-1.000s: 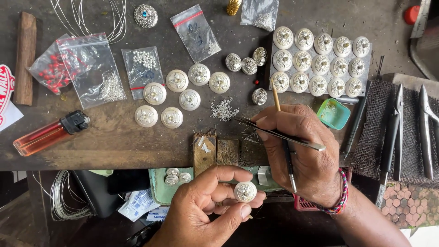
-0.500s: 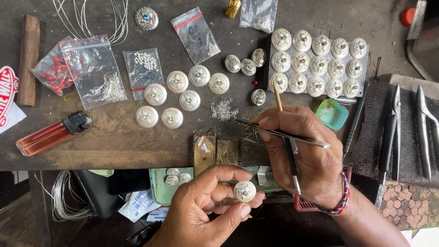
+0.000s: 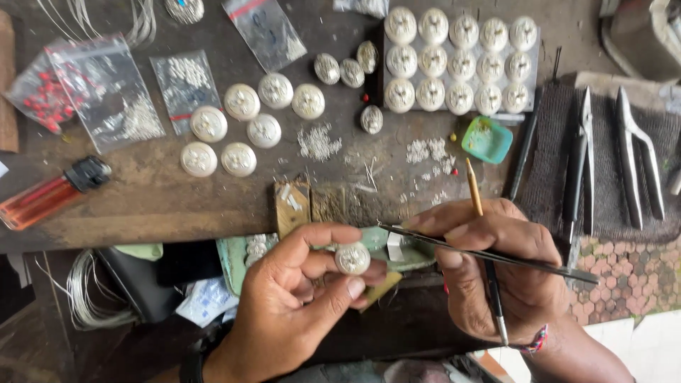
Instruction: A person is meticulously decorating a circular silver jewelry component by applying tiny silver granules to its surface using tweezers and a small wooden applicator.
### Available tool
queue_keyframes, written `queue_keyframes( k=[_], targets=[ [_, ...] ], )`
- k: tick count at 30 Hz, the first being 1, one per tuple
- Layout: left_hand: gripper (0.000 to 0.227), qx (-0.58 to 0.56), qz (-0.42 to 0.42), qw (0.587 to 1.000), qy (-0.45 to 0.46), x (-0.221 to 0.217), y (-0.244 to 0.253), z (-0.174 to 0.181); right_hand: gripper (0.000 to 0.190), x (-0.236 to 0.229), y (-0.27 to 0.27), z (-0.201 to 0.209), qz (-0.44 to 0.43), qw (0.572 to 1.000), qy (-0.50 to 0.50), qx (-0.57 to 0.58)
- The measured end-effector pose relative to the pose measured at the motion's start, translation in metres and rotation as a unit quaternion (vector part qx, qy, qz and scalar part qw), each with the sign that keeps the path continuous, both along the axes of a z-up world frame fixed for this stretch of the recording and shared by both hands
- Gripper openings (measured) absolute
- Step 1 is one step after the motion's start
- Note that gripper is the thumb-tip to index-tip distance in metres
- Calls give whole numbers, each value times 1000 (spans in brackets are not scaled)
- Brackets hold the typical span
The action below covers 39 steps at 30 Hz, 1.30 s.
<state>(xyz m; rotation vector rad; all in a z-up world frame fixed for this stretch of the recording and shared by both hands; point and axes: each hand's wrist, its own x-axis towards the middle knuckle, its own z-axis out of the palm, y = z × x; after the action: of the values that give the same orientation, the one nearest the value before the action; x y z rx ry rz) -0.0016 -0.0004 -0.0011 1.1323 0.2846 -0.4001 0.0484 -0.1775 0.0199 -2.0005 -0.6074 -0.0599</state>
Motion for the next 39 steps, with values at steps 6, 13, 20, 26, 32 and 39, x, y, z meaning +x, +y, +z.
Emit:
queue_keyframes(
  k=[6, 13, 20, 26, 32, 39],
  targets=[
    [31, 1, 8, 999, -43, -1, -2, 1, 14, -31, 0, -14, -71, 990, 51, 108],
    [31, 1, 24, 998, -63, -3, -3, -1, 5, -40, -17, -27, 68, 986, 72, 134],
    [30, -10, 30, 998, -53, -1, -3, 0, 28, -51, -29, -25, -110, 711, 616, 322],
    [30, 29, 20, 997, -65, -2, -2, -3, 5, -46, -23, -33, 108, 974, 137, 148],
    [30, 1, 27, 999, -35, 0, -1, 0, 11, -42, -8, -24, 42, 987, 85, 127],
    [29, 14, 25, 999, -35, -1, -2, -1, 16, -37, -6, -13, 10, 991, 123, 60]
  ],
)
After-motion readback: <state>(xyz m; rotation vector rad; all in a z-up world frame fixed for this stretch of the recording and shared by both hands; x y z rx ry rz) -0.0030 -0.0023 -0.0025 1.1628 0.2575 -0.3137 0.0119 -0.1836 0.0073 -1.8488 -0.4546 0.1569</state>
